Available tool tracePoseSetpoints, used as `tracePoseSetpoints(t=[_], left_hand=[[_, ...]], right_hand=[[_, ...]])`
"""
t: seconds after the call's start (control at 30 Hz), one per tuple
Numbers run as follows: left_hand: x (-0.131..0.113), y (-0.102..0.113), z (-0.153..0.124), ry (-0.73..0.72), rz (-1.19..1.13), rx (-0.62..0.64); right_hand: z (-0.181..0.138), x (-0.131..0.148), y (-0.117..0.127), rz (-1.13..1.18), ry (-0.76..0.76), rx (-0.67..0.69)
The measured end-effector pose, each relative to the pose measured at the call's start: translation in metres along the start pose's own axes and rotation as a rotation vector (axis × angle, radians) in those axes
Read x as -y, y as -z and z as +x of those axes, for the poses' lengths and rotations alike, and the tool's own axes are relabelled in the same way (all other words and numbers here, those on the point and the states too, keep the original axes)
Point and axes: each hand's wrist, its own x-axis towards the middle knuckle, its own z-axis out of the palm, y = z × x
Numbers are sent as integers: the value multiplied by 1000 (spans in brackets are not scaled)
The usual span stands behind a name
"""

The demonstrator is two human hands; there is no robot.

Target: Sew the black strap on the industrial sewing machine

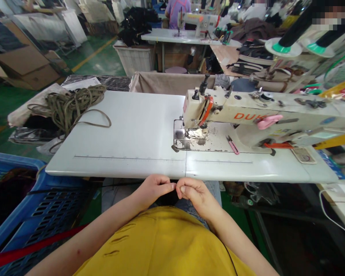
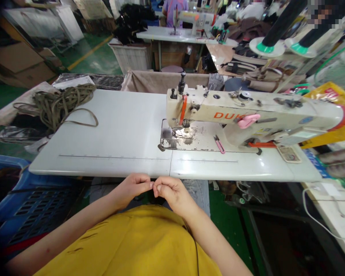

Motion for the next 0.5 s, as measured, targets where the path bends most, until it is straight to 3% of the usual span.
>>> tracePoseSetpoints(t=[0.13,0.23,0.37,0.43,0.5], left_hand=[[-4,-10,-4,-18,-49,-33],[-5,-2,-7,-21,-103,-82],[1,51,-19,-57,-181,-402],[2,77,-27,-115,-183,-588],[-2,88,-33,-132,-122,-496]], right_hand=[[-5,7,-1,-120,31,20],[-10,9,11,-228,52,-7],[-41,12,72,-263,100,-360],[-65,18,109,-268,86,-462],[-82,26,132,-381,-169,-240]])
